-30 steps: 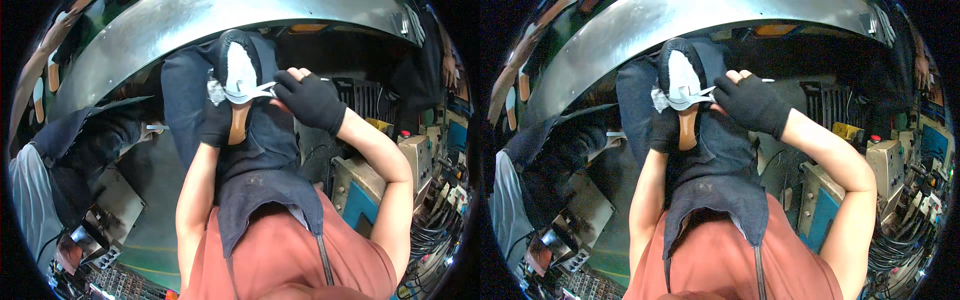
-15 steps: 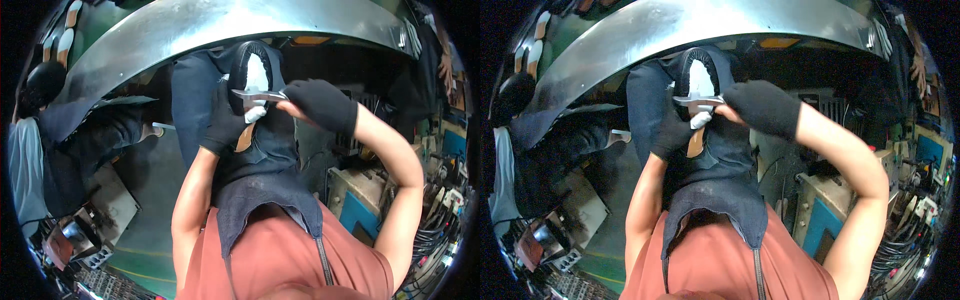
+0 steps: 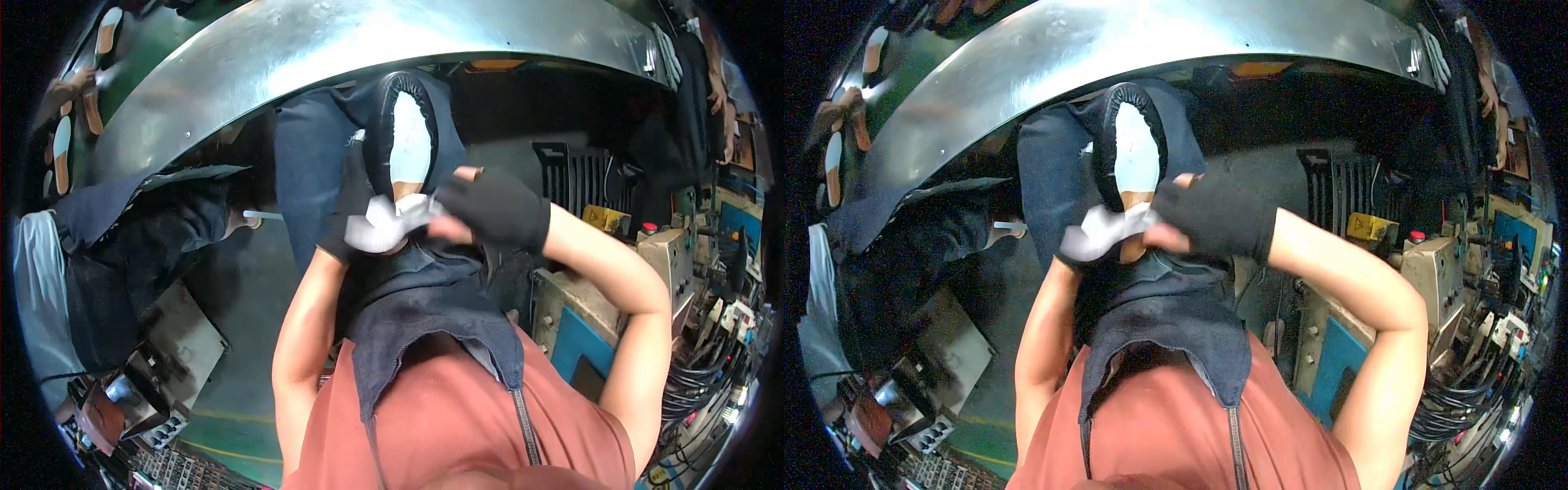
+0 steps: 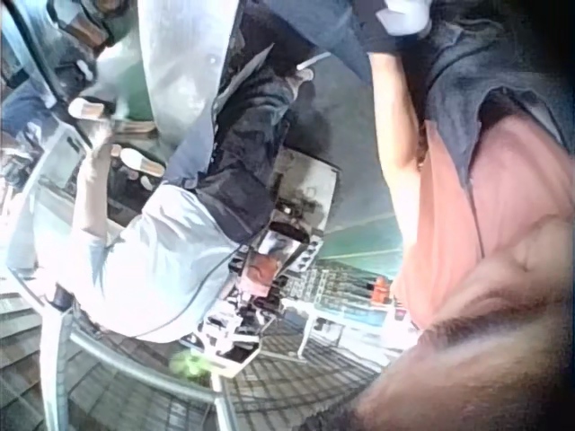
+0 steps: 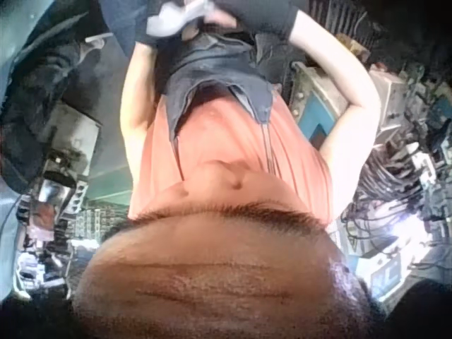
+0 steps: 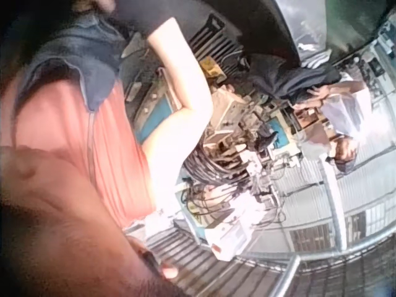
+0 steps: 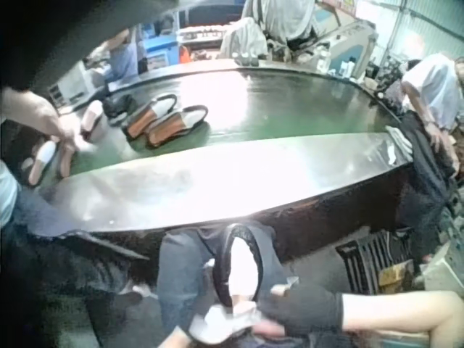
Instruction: The person repeatedly picks up black shoes from a conveyor belt, places them on their lap, and uses a curved metal tool to scrape and trim the white sole edges. After each shoe, they return it to the belt and continue the process with the next shoe.
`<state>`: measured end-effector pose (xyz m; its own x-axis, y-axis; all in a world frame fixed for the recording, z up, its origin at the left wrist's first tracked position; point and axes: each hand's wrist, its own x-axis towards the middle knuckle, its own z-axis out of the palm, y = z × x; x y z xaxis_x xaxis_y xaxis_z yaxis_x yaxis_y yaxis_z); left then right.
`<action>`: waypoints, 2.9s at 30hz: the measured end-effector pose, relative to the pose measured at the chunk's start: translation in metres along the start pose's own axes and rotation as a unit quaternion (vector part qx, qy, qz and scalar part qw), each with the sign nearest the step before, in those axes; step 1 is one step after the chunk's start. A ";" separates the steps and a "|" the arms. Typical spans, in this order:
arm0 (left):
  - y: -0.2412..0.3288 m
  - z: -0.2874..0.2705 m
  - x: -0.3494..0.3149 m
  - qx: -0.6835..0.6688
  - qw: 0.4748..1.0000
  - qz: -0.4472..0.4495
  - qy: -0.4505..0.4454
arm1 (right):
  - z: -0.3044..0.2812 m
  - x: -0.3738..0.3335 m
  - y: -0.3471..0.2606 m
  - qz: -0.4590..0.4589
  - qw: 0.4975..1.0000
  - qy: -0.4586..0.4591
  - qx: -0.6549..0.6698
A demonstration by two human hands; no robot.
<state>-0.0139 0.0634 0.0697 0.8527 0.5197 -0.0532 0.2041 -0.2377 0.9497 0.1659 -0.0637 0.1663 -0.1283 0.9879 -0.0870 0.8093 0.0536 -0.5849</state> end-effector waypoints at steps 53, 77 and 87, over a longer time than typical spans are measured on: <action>0.013 -0.182 0.093 -0.244 0.916 -0.059 0.312 | 0.146 -0.013 0.086 0.368 0.719 0.165 0.567; 0.025 -0.057 0.076 -0.224 0.971 0.078 -0.022 | 0.103 -0.035 -0.024 0.199 0.767 0.108 0.600; 0.020 -0.045 0.064 -0.284 0.955 0.023 0.082 | 0.094 0.022 -0.012 0.111 0.540 -0.025 0.834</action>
<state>0.0232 0.1287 0.0990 0.7579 0.6523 -0.0019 -0.1660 0.1957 0.9665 0.0996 -0.0560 0.0955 -0.1836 0.9358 -0.3010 -0.8282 -0.3122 -0.4654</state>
